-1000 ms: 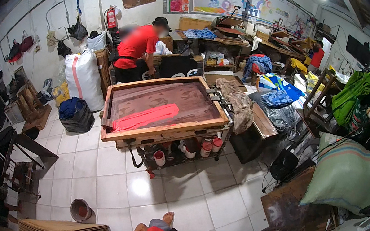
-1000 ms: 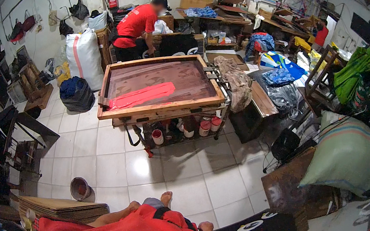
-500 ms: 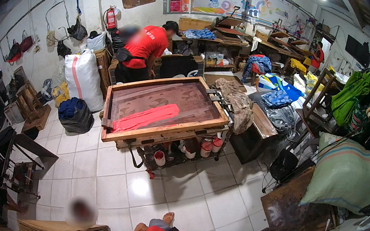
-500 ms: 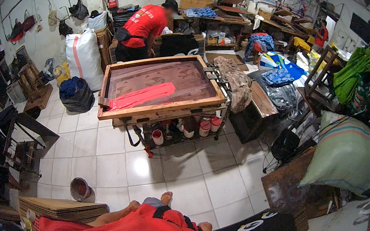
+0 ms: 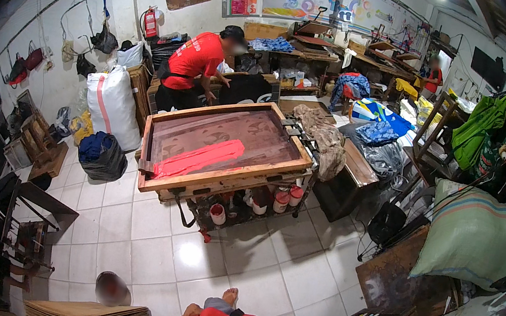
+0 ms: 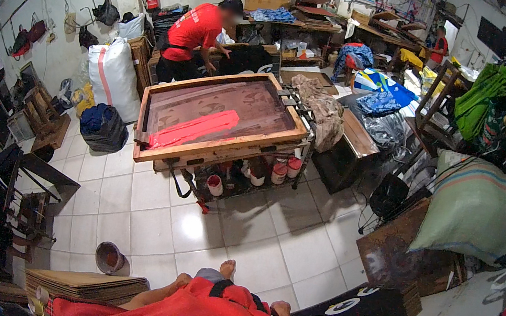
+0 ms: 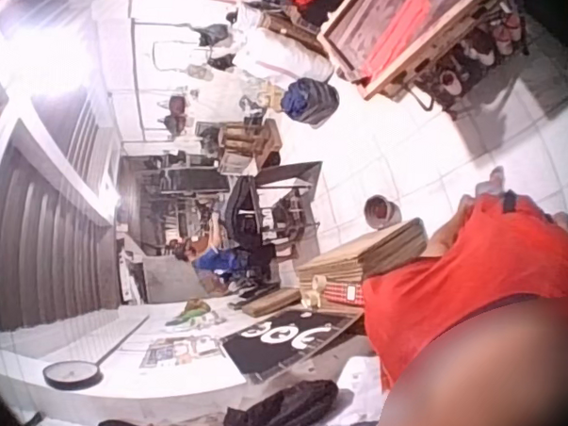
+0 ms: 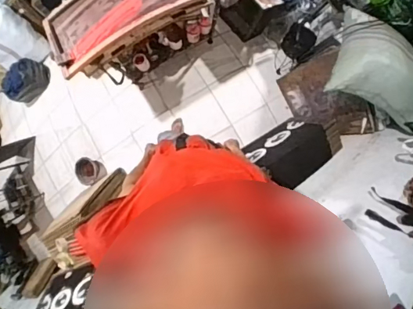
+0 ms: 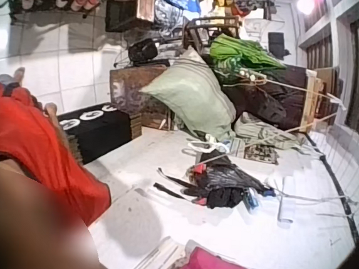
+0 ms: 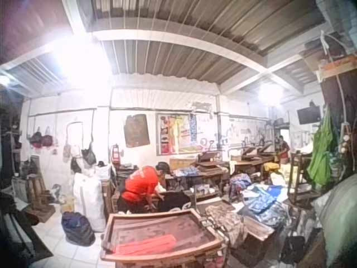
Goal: The person assists a coworker in a screen-printing operation by repeatedly picking up printed black fabric pieces from a table and placing them onto a stack. The coworker uses a squeegee to apply pink ink through a screen onto the fabric. The camera wearer handles the finished pieces one at a time.
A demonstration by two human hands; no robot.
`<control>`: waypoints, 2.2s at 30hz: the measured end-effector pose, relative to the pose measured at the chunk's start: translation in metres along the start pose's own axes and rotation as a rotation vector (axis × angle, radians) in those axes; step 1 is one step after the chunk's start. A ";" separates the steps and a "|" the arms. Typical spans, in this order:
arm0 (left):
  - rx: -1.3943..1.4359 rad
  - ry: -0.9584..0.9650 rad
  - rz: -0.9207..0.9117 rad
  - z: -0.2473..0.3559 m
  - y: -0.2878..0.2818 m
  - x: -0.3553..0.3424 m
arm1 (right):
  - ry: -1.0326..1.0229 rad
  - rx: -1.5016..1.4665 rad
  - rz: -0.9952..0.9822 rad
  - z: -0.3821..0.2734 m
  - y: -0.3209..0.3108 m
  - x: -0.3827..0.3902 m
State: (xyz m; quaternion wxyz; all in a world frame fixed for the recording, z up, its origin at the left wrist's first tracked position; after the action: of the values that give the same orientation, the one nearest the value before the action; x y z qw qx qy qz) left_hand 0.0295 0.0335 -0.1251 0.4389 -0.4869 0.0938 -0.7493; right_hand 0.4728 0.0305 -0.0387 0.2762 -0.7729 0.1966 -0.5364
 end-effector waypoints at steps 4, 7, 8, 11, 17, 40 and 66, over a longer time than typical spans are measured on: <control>-0.050 0.039 0.003 0.006 -0.001 -0.001 | -0.024 0.075 0.070 -0.009 -0.006 0.007; -0.096 0.065 0.000 0.012 -0.003 0.003 | -0.052 0.095 0.125 -0.014 -0.008 0.008; -0.081 0.035 -0.013 0.011 -0.005 0.004 | -0.064 0.073 0.139 -0.015 -0.007 0.007; -0.088 -0.015 -0.038 0.011 -0.011 0.011 | -0.020 0.026 0.102 -0.004 0.005 -0.005; -0.228 -0.055 -0.106 0.029 -0.022 0.028 | -0.012 -0.190 0.149 0.010 0.022 -0.015; -0.004 -0.012 -0.022 0.015 -0.017 0.028 | 0.059 -0.347 0.064 -0.004 -0.023 0.014; -0.634 0.295 -0.363 0.084 -0.108 -0.074 | 0.335 -0.232 0.136 -0.054 0.007 -0.014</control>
State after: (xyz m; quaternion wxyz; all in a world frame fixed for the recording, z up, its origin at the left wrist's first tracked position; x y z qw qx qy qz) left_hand 0.0470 0.1774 -0.0694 0.1087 -0.4942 0.2949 -0.8105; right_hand 0.4169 0.0218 -0.0388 0.1842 -0.6844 0.3518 -0.6115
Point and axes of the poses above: each hand's wrist, its own x-axis away from the middle knuckle, its own y-axis out of the palm, z = x × y, the point moved 10 cm from there along -x, towards the middle knuckle, and after that the axes turned 9 degrees about -z, right-handed, at the moved point
